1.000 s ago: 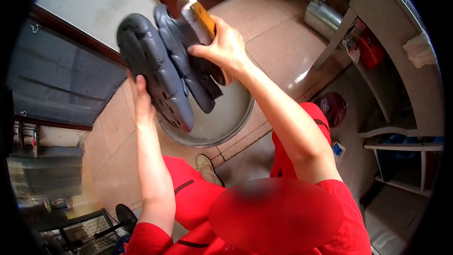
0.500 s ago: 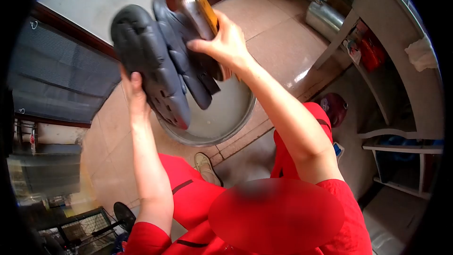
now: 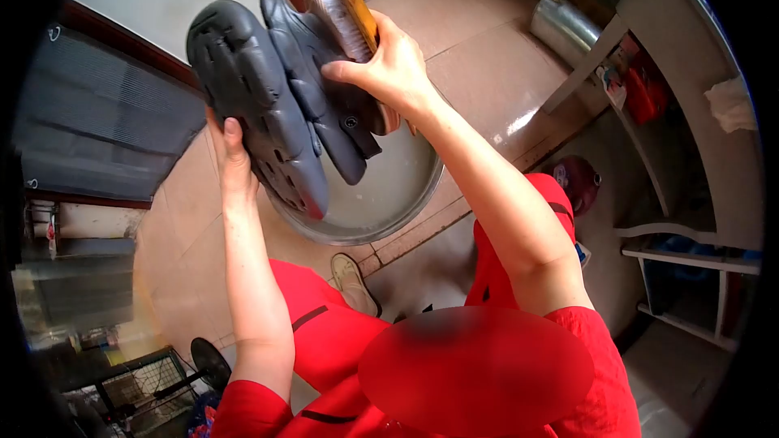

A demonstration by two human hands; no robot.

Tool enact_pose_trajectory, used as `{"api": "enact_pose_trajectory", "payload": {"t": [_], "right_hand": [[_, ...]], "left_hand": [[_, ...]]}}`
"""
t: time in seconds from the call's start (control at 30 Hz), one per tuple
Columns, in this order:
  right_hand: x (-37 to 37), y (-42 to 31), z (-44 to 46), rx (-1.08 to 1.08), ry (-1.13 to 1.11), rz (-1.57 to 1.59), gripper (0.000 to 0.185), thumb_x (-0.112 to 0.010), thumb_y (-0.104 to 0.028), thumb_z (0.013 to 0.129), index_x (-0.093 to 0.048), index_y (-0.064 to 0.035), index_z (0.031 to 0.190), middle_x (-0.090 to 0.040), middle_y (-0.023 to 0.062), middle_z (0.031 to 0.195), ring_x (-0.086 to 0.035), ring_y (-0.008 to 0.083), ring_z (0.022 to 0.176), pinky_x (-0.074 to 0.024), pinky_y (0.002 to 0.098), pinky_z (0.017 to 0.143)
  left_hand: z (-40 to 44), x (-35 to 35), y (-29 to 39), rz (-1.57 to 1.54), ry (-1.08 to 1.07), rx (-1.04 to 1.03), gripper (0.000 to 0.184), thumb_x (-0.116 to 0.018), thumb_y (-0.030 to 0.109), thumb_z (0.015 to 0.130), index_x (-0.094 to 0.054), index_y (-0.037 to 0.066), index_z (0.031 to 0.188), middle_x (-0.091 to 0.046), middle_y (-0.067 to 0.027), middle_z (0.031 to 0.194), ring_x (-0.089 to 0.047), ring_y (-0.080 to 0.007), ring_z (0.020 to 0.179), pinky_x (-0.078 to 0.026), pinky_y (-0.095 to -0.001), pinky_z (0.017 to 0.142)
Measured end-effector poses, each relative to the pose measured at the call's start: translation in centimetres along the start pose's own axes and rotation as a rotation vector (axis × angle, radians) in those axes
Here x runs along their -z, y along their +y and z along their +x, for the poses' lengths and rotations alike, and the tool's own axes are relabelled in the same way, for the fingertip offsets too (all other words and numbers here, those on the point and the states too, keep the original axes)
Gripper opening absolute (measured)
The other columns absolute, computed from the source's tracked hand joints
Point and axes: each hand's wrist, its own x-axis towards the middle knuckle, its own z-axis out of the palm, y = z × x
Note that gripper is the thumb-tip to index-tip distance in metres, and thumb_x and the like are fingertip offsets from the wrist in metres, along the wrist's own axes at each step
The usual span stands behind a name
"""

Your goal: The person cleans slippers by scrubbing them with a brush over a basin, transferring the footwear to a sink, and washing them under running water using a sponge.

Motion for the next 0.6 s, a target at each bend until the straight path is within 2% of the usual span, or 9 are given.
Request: {"api": "enact_pose_trajectory", "payload": {"t": [0.1, 0.2, 0.3, 0.37, 0.43, 0.57, 0.6], "right_hand": [[-0.5, 0.9, -0.4, 0.018, -0.019, 0.057, 0.085, -0.080, -0.036, 0.057, -0.050, 0.0025, 0.127, -0.063, 0.0199, 0.110, -0.061, 0.0288, 0.103, -0.0455, 0.0367, 0.094], [-0.5, 1.8, -1.1, -0.020, -0.036, 0.031, 0.089, -0.081, -0.037, 0.057, -0.048, 0.0025, 0.130, -0.062, 0.0203, 0.112, -0.061, 0.0293, 0.105, -0.0452, 0.0369, 0.095], [0.1, 2.3, -1.7, -0.056, -0.058, 0.086, 0.091, -0.084, -0.035, 0.058, -0.046, 0.0017, 0.132, -0.061, 0.0202, 0.114, -0.059, 0.0285, 0.107, -0.0440, 0.0365, 0.097], [0.7, 2.8, -2.4, -0.125, -0.079, 0.119, 0.093, -0.085, -0.034, 0.059, -0.043, 0.0022, 0.134, -0.060, 0.0193, 0.117, -0.058, 0.0276, 0.109, -0.0432, 0.0368, 0.098], [1.1, 4.5, -3.1, -0.130, -0.106, 0.165, 0.093, -0.085, -0.032, 0.061, -0.042, 0.0030, 0.135, -0.059, 0.0172, 0.117, -0.056, 0.0248, 0.111, -0.0423, 0.0361, 0.099], [1.8, 6.2, -4.0, -0.117, -0.195, 0.156, 0.092, -0.085, -0.033, 0.063, -0.040, 0.0051, 0.134, -0.056, 0.0177, 0.121, -0.056, 0.0239, 0.111, -0.0425, 0.0362, 0.099], [2.2, 5.4, -4.2, -0.251, -0.261, 0.140, 0.094, -0.084, -0.034, 0.064, -0.038, 0.0068, 0.135, -0.054, 0.0187, 0.123, -0.055, 0.0248, 0.113, -0.0428, 0.0365, 0.099]], "left_hand": [[0.3, 1.5, -1.6, 0.019, -0.006, -0.053, 0.101, -0.067, 0.064, 0.076, -0.020, 0.008, 0.146, -0.032, -0.0106, 0.143, -0.034, -0.0250, 0.132, -0.031, -0.0400, 0.109], [-1.2, -0.4, -0.6, 0.007, 0.047, 0.043, 0.101, -0.067, 0.064, 0.076, -0.019, 0.009, 0.146, -0.032, -0.0107, 0.144, -0.034, -0.0252, 0.132, -0.030, -0.0409, 0.110], [-1.4, 2.2, -3.8, 0.029, 0.032, 0.076, 0.104, -0.066, 0.065, 0.075, -0.017, 0.009, 0.148, -0.028, -0.0099, 0.148, -0.031, -0.0263, 0.135, -0.027, -0.0415, 0.112], [-2.2, 2.6, -4.5, 0.037, 0.035, 0.163, 0.104, -0.066, 0.065, 0.075, -0.016, 0.011, 0.149, -0.027, -0.0093, 0.150, -0.029, -0.0258, 0.137, -0.024, -0.0411, 0.113], [-2.4, 1.3, -3.5, 0.051, 0.063, 0.221, 0.117, -0.073, 0.066, 0.066, -0.017, 0.002, 0.147, -0.029, -0.0131, 0.145, -0.029, -0.0261, 0.135, -0.024, -0.0395, 0.110], [-5.9, 4.1, -6.9, 0.126, 0.166, 0.385, 0.117, -0.072, 0.066, 0.066, -0.016, 0.001, 0.147, -0.027, -0.0147, 0.147, -0.029, -0.0280, 0.135, -0.024, -0.0418, 0.111], [-6.8, 4.6, -7.3, 0.140, 0.190, 0.423, 0.117, -0.071, 0.066, 0.067, -0.016, 0.001, 0.147, -0.027, -0.0147, 0.147, -0.029, -0.0280, 0.135, -0.024, -0.0418, 0.111]]}}
